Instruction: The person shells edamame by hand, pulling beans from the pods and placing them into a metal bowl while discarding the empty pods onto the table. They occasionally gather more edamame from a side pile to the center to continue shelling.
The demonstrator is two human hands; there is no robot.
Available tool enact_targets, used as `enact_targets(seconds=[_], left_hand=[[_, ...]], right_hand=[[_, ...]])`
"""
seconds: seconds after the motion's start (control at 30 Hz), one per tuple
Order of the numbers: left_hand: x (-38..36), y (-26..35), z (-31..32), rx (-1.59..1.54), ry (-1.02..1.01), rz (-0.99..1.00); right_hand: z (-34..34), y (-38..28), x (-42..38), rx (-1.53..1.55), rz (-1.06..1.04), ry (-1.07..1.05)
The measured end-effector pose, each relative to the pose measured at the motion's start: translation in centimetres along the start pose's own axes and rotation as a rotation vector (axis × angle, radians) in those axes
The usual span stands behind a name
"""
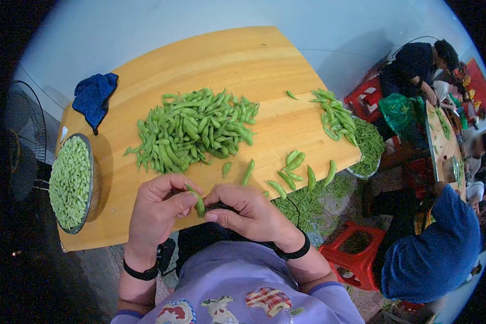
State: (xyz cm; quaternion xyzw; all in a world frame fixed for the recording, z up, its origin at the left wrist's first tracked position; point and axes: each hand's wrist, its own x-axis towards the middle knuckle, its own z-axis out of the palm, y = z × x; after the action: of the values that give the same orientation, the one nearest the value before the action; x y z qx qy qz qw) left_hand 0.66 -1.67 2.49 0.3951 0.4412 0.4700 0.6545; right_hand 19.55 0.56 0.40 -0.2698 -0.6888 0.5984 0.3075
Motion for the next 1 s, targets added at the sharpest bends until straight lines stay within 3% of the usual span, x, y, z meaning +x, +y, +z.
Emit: enact_targets(seconds=[0.1,0.17,0.4,0.47,0.5,0.57,0.63,0.67,0.7,0.73,0.77,0.8,0.83,0.87,1.0], left_hand=[[0.0,0.0,0.0,0.090,0.001,0.047],[0.0,-0.1,-0.1,0.243,-0.006,0.198],[0.1,-0.2,-0.3,0.348,-0.063,0.213],[0.3,-0.6,-0.7,0.126,-0.146,0.086],[0.4,-0.8,-0.6,0.125,-0.146,0.086],[0.7,-1.2,-0.3,-0.295,-0.354,0.016],[1.1,-2.2,-0.6,-0.334,-0.408,0.043],[1.2,-2.5,-0.7,-0.373,-0.460,0.072],[1.1,-2.2,-0.6,-0.374,-0.463,0.071],[0.8,-1.7,-0.5,-0.334,-0.332,-0.043],[0.7,-1.5,-0.4,-0.292,-0.203,-0.154],[0.7,-2.0,-0.1,-0.293,-0.208,-0.154],[0.8,-2.8,0.4,-0.121,-0.127,0.027],[0.7,-3.3,0.7,0.053,-0.041,0.206],[0.5,-2.2,0.6,0.161,-0.076,-0.002]], right_hand=[[0.1,0.0,0.0,-0.063,-0.087,0.024],[0.1,-0.3,0.0,-0.093,-0.141,0.035],[-0.2,-0.9,0.0,-0.136,-0.095,-0.015],[-0.2,-0.8,0.1,-0.117,-0.107,-0.037],[-0.1,-0.4,0.1,0.042,-0.117,-0.073],[0.0,0.2,-0.2,0.202,-0.124,-0.103],[0.2,0.7,-0.6,0.520,0.084,-0.147],[0.2,0.5,-0.7,0.518,0.084,-0.144],[0.3,0.1,-0.7,0.576,0.225,-0.079],[0.3,-0.2,-0.7,0.632,0.367,-0.014],[0.4,-0.4,-0.6,0.629,0.366,-0.010],[0.8,-0.6,-0.4,0.162,0.145,0.115],[1.1,-0.7,-0.4,-0.303,-0.074,0.230],[1.5,-0.7,-0.3,-0.490,-0.153,0.295],[1.9,-1.3,-0.8,-0.530,-0.128,0.284]])
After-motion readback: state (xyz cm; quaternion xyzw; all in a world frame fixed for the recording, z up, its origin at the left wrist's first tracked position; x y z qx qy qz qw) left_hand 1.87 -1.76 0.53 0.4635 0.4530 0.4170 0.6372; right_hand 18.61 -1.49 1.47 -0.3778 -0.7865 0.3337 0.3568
